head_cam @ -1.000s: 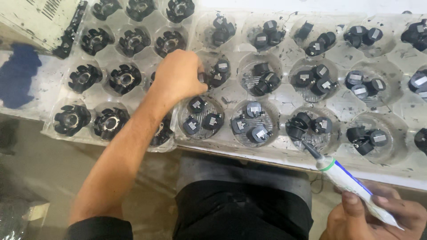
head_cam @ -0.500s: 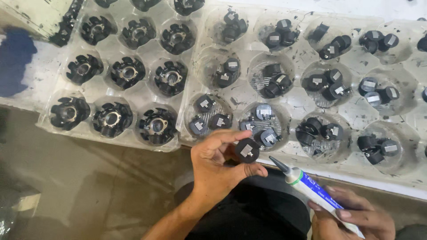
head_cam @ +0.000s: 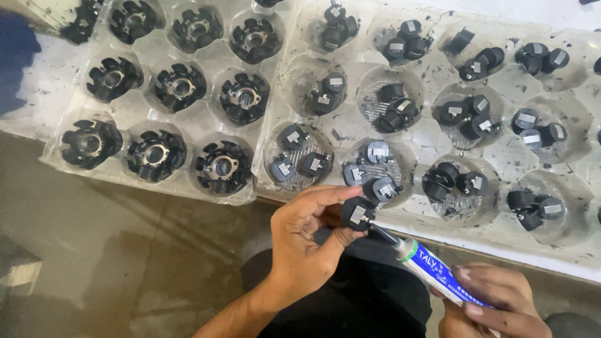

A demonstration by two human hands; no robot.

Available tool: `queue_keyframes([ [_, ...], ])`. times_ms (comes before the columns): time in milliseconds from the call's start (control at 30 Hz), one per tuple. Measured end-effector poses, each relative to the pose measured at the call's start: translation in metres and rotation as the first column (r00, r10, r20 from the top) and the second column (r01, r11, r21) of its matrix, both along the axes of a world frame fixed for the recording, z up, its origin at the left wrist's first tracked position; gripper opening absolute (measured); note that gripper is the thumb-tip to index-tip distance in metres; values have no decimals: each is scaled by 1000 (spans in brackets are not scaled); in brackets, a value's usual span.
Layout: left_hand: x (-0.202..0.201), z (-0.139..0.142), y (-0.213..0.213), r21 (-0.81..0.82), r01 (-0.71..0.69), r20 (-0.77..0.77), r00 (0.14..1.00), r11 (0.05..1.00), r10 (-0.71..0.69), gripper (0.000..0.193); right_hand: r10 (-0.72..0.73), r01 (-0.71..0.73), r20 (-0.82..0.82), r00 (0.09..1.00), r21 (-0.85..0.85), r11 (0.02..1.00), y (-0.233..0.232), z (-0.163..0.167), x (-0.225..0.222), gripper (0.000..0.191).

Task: The person picks small black cylindrical components one at a time from a plastic tray, applies a dab of adhesive from a tube to each component, and places the treated component back into the tray. They occasionally wipe the adhesive tube nozzle with a blue cloth.

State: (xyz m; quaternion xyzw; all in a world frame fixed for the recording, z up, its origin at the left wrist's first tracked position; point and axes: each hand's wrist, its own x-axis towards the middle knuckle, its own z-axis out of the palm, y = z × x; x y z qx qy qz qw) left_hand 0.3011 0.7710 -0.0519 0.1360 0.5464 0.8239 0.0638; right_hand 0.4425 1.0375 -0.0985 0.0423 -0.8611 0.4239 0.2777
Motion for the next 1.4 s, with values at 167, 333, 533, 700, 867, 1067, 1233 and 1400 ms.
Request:
queue_keyframes([
  [167,-2,2,-3,-35,35,-11,999,999,-35,48,250,-266,105,963,188,945,26,-4,4,33],
  [333,-6,-1,-6,1,128,54,990,992,-128,49,250,-278,212,945,115,954,47,-13,15,24],
  [533,-5,-4,-4,20,139,118,983,990,-141,48,363,-408,214,907,230,884,59,-18,4,23],
  [700,-5,-6,-4,10,147,145,978,989,-147,48,392,-418,161,906,193,888,72,-28,4,22],
  [867,-6,-5,-4,11,146,126,981,989,-146,48,372,-407,210,904,160,899,69,-30,11,23],
  [1067,-6,-5,-5,-11,142,120,983,990,-140,48,374,-398,159,914,166,902,57,-19,9,21],
  [1233,-1,-10,-2,48,132,159,978,990,-138,47,351,-380,221,910,106,919,50,-10,2,22],
  [1400,4,-18,9,179,92,200,971,980,-128,47,307,-327,146,940,138,935,44,0,1,24],
])
